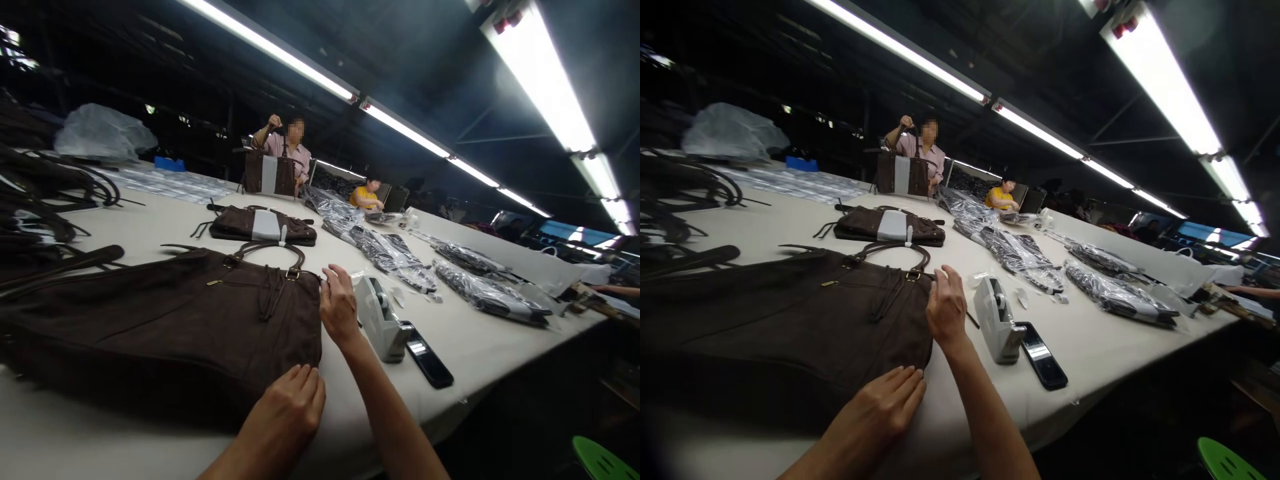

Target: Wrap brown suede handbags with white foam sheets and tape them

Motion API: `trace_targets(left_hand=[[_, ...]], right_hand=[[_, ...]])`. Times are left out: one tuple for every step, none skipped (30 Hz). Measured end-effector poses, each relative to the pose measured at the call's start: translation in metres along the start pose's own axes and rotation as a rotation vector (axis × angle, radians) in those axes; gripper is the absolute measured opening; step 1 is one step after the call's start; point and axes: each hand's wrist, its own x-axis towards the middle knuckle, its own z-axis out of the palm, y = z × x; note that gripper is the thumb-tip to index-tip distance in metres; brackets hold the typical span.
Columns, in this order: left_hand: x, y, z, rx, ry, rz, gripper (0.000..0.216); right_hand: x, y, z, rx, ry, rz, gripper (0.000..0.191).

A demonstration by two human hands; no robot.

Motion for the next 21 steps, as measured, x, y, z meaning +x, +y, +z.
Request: trace_targets(left_hand=[[-0.002, 0.001, 0.003, 0.011, 0.032, 0.002, 0.026], [-0.004, 0.003, 0.005, 0.023, 0.062, 0.0, 0.026], [-0.007, 0.004, 0.008, 0.035, 0.096, -0.007, 0.026], [-0.009, 0.006, 0.009, 0.047, 0.128, -0.02, 0.027], [-0.01, 0.008, 0.009, 0.054, 0.153, -0.034, 0.028], [-0.01, 0.008, 0.007, 0.053, 0.164, -0.043, 0.029], [-0.009, 0.007, 0.001, 0.037, 0.161, -0.05, 0.029], [-0.007, 0.003, -0.007, -0.002, 0.14, -0.056, 0.028], [-0.004, -0.004, -0.018, -0.063, 0.1, -0.063, 0.026], [-0.002, -0.015, -0.032, -0.138, 0.042, -0.082, 0.024], [0.0, -0.029, -0.048, -0.212, -0.014, -0.115, 0.024], [0.0, -0.047, -0.064, -0.274, -0.078, -0.161, 0.026], [-0.003, -0.068, -0.079, -0.293, -0.107, -0.239, 0.027], [-0.009, -0.091, -0.092, -0.251, -0.087, -0.31, 0.029], [-0.018, -0.115, -0.102, -0.194, -0.091, -0.37, 0.031], [-0.029, -0.141, -0.11, -0.116, -0.068, -0.444, 0.033], [-0.042, -0.165, -0.115, -0.021, -0.046, -0.552, 0.036], [-0.057, -0.189, -0.117, 0.076, -0.031, -0.703, 0.042], [-0.071, -0.211, -0.119, 0.139, -0.034, -0.891, 0.047], [-0.085, -0.23, -0.12, 0.132, -0.057, -1.092, 0.053], [-0.096, -0.246, -0.121, 0.068, -0.1, -1.266, 0.058]], right_hand=[[0.003, 0.0, 0.012, -0.022, -0.105, -0.037, 0.043], [0.004, 0.003, 0.025, -0.049, -0.22, -0.037, 0.05], [0.002, 0.008, 0.039, -0.074, -0.348, 0.0, 0.058], [-0.001, 0.014, 0.052, -0.093, -0.478, 0.066, 0.066], [-0.006, 0.021, 0.064, -0.105, -0.591, 0.143, 0.072], [-0.01, 0.027, 0.074, -0.114, -0.681, 0.212, 0.077], [-0.015, 0.033, 0.082, -0.125, -0.735, 0.262, 0.08], [-0.018, 0.038, 0.087, -0.138, -0.761, 0.291, 0.081], [-0.021, 0.041, 0.091, -0.153, -0.765, 0.301, 0.082], [-0.023, 0.043, 0.092, -0.169, -0.756, 0.305, 0.081], [-0.024, 0.044, 0.093, -0.185, -0.75, 0.31, 0.081], [-0.025, 0.045, 0.093, -0.198, -0.744, 0.317, 0.081], [-0.025, 0.045, 0.093, -0.208, -0.736, 0.321, 0.081], [-0.025, 0.045, 0.093, -0.215, -0.727, 0.324, 0.081], [-0.026, 0.046, 0.094, -0.218, -0.719, 0.326, 0.081], [-0.026, 0.046, 0.094, -0.219, -0.713, 0.325, 0.081], [-0.027, 0.046, 0.095, -0.217, -0.708, 0.323, 0.081], [-0.027, 0.047, 0.096, -0.215, -0.705, 0.319, 0.081], [-0.028, 0.047, 0.096, -0.213, -0.706, 0.315, 0.08], [-0.028, 0.048, 0.097, -0.211, -0.709, 0.309, 0.08], [-0.028, 0.048, 0.098, -0.211, -0.712, 0.304, 0.08]])
